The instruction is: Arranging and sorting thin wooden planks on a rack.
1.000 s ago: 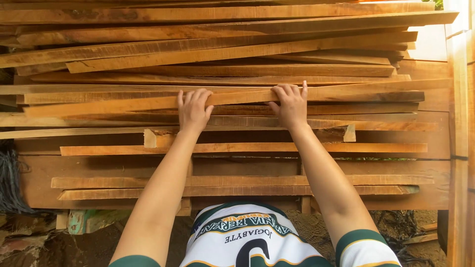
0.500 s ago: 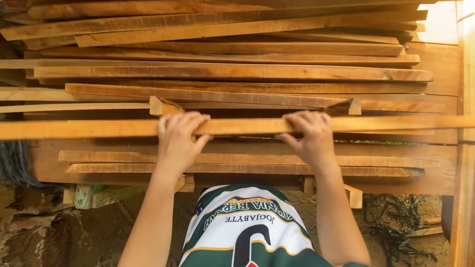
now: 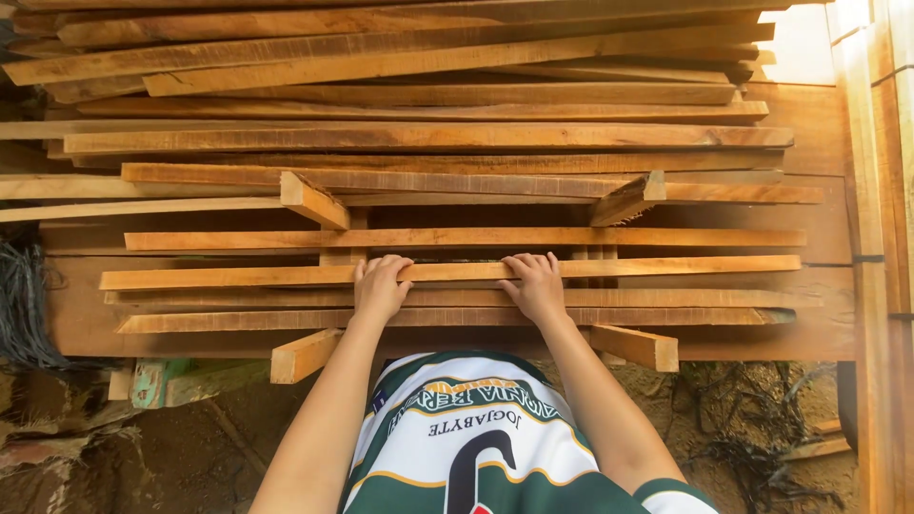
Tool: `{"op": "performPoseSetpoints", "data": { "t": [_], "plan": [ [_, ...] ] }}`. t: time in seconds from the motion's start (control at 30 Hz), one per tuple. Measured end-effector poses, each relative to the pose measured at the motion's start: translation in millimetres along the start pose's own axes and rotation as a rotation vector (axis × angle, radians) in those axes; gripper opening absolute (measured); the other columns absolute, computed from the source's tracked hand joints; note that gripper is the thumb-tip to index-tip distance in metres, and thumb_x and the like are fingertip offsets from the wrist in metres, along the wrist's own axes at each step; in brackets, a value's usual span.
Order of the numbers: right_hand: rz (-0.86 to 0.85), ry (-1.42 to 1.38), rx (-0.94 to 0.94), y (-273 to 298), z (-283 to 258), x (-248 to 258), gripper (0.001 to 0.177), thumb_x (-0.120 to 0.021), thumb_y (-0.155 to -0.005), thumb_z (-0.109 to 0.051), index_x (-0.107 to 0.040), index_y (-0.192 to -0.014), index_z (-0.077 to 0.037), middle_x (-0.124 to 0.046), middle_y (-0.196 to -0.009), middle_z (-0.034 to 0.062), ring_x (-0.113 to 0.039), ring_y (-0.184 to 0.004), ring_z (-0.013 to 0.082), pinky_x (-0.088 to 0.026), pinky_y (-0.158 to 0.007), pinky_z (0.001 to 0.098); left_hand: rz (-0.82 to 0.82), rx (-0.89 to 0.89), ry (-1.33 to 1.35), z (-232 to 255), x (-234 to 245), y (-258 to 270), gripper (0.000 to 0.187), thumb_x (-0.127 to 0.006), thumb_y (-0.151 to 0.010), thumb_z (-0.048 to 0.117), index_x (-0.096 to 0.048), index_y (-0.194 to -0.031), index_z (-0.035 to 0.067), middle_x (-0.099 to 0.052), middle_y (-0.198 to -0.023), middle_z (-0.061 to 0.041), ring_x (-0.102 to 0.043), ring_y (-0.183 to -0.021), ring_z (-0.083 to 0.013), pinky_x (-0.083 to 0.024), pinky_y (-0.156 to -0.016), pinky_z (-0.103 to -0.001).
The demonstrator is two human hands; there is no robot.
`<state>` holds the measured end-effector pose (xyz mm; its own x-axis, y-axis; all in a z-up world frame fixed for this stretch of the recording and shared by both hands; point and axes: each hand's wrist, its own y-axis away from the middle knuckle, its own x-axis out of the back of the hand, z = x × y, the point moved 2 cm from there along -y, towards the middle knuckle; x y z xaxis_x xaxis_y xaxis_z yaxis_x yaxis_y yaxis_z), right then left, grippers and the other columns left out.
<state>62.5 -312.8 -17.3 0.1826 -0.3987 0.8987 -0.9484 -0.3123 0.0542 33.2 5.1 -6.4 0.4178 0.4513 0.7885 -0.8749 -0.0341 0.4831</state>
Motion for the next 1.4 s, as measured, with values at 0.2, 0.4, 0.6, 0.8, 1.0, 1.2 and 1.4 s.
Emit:
{"op": "performPoseSetpoints", "data": {
  "t": [0.2, 0.4, 0.6, 0.8, 1.0, 1.2, 1.4],
  "plan": [
    [-0.028, 0.005, -0.01, -0.5, -15.1, 4.6, 0.043, -0.071, -0.095, -0.042, -0.067, -0.133, -0.023, -0.066, -0.128, 0.0027, -0.057, -0.128, 0.0264, -0.027, -0.119, 0.0573, 0.043, 0.012, -0.076, 2.7, -9.8, -7.3, 0.047, -0.066, -0.098, 0.029, -0.057, -0.144, 0.025, -0.055, -0.145, 0.001, -0.039, -0.144, -0.0215, -0.016, -0.124, -0.056],
    [-0.204, 0.025, -0.068, 10.0, -2.0, -1.7, 0.035, -0.06, -0.1, -0.05, -0.068, -0.125, -0.027, -0.07, -0.118, -0.0024, -0.065, -0.118, 0.0203, -0.037, -0.112, 0.0442, -0.099, 0.023, -0.104, 17.9, 0.5, 21.7, 0.059, -0.066, -0.097, 0.044, -0.051, -0.147, 0.019, -0.051, -0.15, -0.004, -0.036, -0.146, -0.023, -0.018, -0.124, -0.052],
    [-0.515, 0.086, -0.19, -19.7, -27.1, 14.9, 0.061, -0.045, -0.099, -0.069, -0.067, -0.129, -0.02, -0.069, -0.129, 0.0042, -0.063, -0.124, 0.0258, -0.039, -0.108, 0.0482, -0.132, -0.035, -0.279, 25.6, -20.9, 39.2, 0.113, -0.052, -0.085, 0.084, -0.021, -0.163, 0.01, -0.015, -0.17, -0.014, -0.003, -0.158, -0.0364, -0.003, -0.127, -0.058],
    [-0.531, 0.026, -0.052, -29.9, -38.8, -5.1, 0.06, -0.05, -0.099, -0.064, -0.069, -0.125, -0.014, -0.072, -0.123, 0.0068, -0.065, -0.122, 0.0275, -0.044, -0.104, 0.0472, -0.109, -0.111, -0.327, 6.3, -50.2, 44.8, 0.114, -0.038, -0.09, 0.087, -0.002, -0.166, 0.009, 0.012, -0.172, -0.017, 0.016, -0.156, -0.0409, 0.012, -0.124, -0.058],
    [-0.427, 0.086, 0.05, -27.4, -31.7, -5.9, 0.046, -0.062, -0.095, -0.055, -0.058, -0.118, -0.016, -0.075, -0.099, 0.0086, -0.074, -0.1, 0.0289, -0.052, -0.09, 0.0425, 0.016, -0.157, -0.393, -11.3, -85.8, 43.7, 0.111, -0.031, -0.091, 0.087, 0.007, -0.165, 0.013, 0.019, -0.17, -0.018, 0.023, -0.154, -0.0438, 0.013, -0.121, -0.064],
    [-0.084, 0.097, 0.161, -19.8, -34.0, -14.3, 0.043, -0.063, -0.095, -0.056, -0.06, -0.127, -0.027, -0.063, -0.109, -0.0045, -0.061, -0.111, 0.018, -0.042, -0.099, 0.0409, 0.07, -0.178, -0.378, -16.3, -92.4, 43.7, 0.113, -0.033, -0.091, 0.086, 0.005, -0.164, 0.01, 0.017, -0.17, -0.02, 0.022, -0.153, -0.046, 0.012, -0.119, -0.067],
    [-0.191, 0.041, 0.056, -17.3, -24.5, -27.9, 0.041, -0.051, -0.104, -0.056, -0.066, -0.125, -0.024, -0.063, -0.112, -0.001, -0.06, -0.112, 0.0191, -0.041, -0.102, 0.0393, 0.025, -0.162, -0.362, -17.2, -93.3, 40.9, 0.112, -0.032, -0.091, 0.087, 0.003, -0.165, 0.011, 0.017, -0.171, -0.018, 0.021, -0.154, -0.0445, 0.011, -0.119, -0.068]
  ]
}}
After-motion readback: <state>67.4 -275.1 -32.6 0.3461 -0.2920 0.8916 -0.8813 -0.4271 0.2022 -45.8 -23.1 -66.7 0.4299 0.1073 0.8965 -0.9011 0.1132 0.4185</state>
